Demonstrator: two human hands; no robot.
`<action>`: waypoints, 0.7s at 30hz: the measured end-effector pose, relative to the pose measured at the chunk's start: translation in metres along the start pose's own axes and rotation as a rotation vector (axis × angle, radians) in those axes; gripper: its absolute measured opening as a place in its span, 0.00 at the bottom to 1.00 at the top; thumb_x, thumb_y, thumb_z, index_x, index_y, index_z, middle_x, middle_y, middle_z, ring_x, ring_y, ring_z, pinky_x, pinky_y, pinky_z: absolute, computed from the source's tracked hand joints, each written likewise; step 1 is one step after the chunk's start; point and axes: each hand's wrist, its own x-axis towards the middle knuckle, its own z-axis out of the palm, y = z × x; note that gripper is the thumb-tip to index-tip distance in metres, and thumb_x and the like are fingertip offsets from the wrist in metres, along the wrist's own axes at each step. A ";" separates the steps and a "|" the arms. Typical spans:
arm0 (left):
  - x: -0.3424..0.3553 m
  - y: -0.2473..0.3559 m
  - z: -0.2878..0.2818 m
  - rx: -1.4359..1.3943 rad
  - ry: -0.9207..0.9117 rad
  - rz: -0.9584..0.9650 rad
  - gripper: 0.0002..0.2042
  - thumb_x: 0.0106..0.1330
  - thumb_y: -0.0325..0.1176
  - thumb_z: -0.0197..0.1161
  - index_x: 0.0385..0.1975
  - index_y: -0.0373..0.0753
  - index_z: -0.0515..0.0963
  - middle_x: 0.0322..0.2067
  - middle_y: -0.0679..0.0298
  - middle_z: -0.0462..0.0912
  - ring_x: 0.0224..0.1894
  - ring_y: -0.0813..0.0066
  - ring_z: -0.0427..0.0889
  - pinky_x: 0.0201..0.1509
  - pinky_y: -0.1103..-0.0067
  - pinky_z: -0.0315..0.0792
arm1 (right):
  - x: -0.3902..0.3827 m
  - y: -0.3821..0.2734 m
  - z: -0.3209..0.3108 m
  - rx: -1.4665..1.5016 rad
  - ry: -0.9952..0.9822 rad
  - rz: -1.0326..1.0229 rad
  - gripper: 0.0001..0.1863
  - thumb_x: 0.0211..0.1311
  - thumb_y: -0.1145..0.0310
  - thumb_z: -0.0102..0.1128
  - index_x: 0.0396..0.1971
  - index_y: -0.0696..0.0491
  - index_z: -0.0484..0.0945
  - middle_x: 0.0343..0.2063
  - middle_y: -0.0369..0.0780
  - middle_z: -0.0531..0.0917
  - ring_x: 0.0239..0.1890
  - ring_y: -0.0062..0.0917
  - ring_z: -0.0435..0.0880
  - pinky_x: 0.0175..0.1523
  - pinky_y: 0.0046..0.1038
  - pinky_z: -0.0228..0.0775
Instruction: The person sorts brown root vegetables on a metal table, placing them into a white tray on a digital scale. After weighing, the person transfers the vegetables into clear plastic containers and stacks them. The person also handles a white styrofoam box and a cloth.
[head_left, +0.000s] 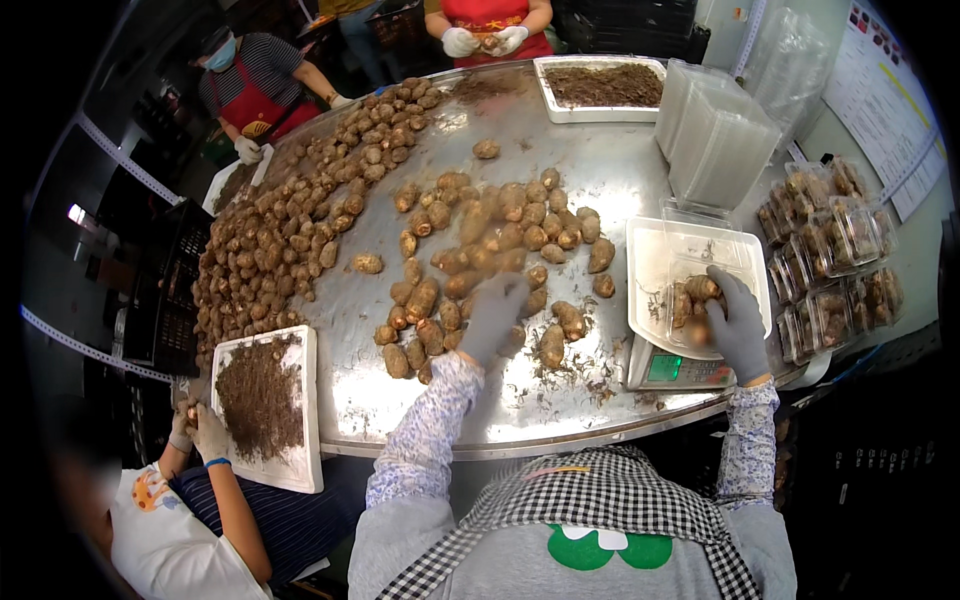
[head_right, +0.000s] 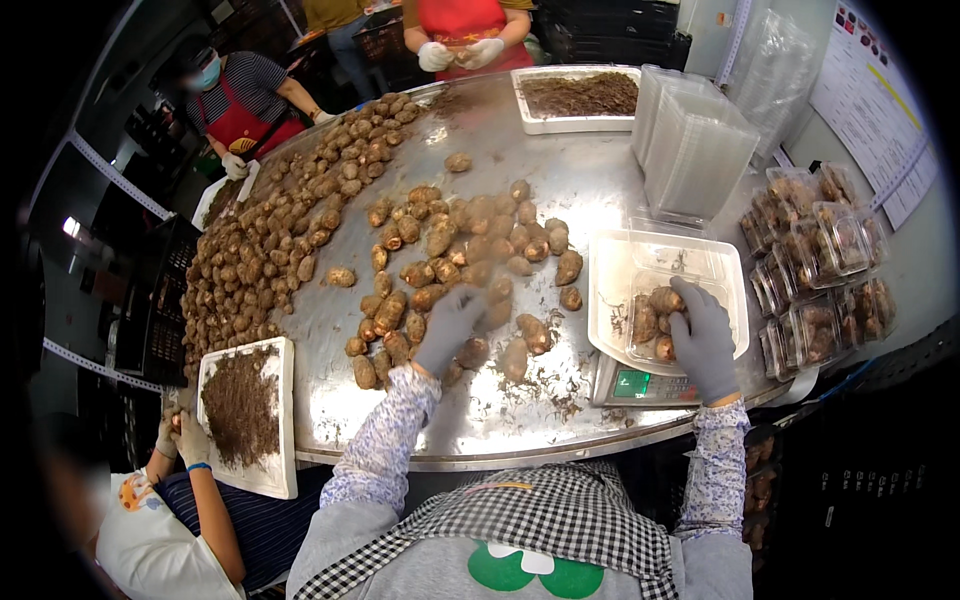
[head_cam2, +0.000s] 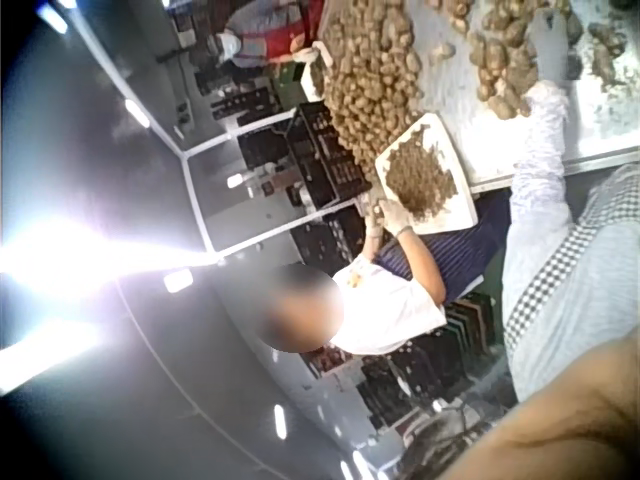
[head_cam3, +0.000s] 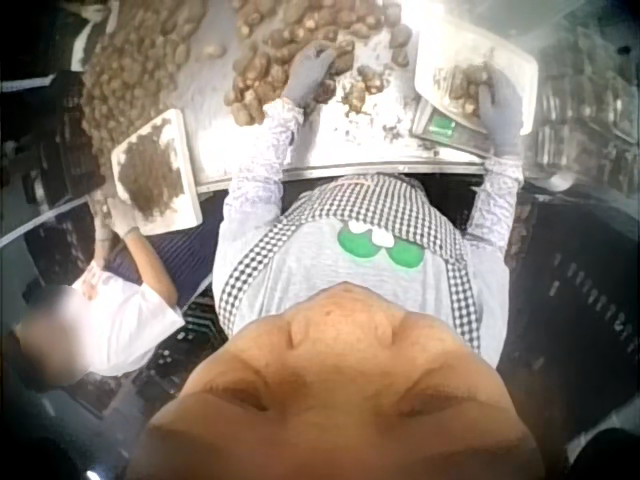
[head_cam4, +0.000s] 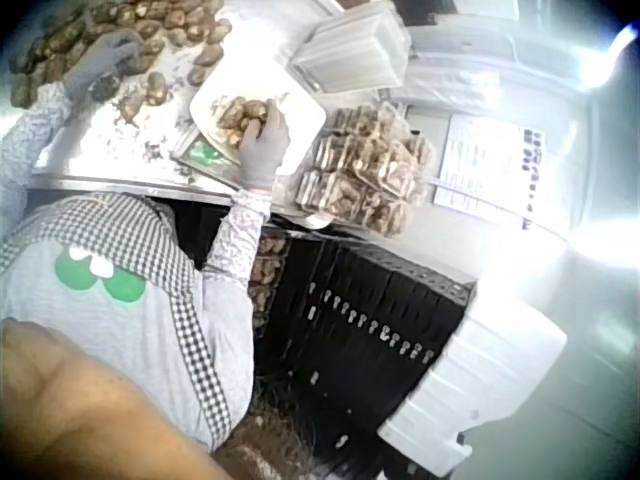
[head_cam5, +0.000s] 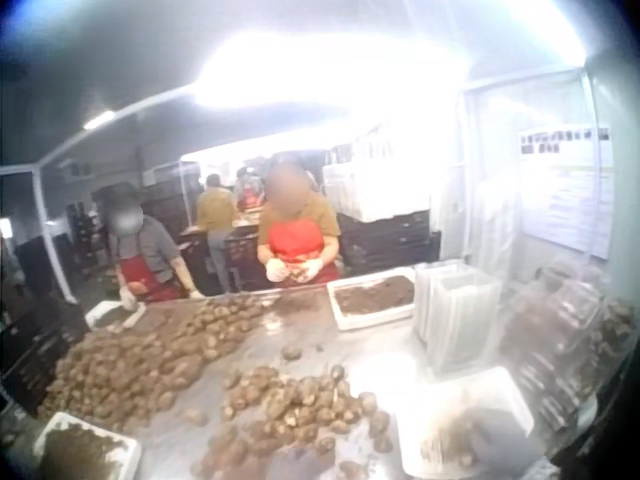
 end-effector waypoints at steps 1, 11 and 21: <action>0.016 0.003 -0.005 0.020 0.030 0.056 0.14 0.69 0.39 0.62 0.44 0.33 0.80 0.31 0.63 0.82 0.33 0.75 0.80 0.40 0.77 0.75 | 0.000 0.000 0.000 0.018 0.001 0.049 0.22 0.62 0.75 0.52 0.58 0.54 0.75 0.50 0.46 0.82 0.52 0.42 0.80 0.58 0.38 0.70; 0.146 0.042 0.011 0.739 0.150 0.296 0.15 0.65 0.40 0.61 0.47 0.40 0.82 0.54 0.52 0.79 0.57 0.54 0.75 0.61 0.62 0.68 | 0.024 0.006 -0.003 -0.352 -0.120 0.236 0.19 0.60 0.62 0.60 0.49 0.56 0.80 0.47 0.45 0.82 0.49 0.41 0.79 0.55 0.39 0.69; 0.189 0.046 0.053 1.268 -0.055 0.351 0.25 0.65 0.51 0.59 0.59 0.46 0.75 0.69 0.56 0.64 0.71 0.50 0.59 0.70 0.45 0.50 | -0.005 -0.026 -0.020 -0.169 0.272 0.021 0.15 0.60 0.72 0.62 0.47 0.56 0.80 0.46 0.43 0.82 0.48 0.38 0.79 0.56 0.38 0.69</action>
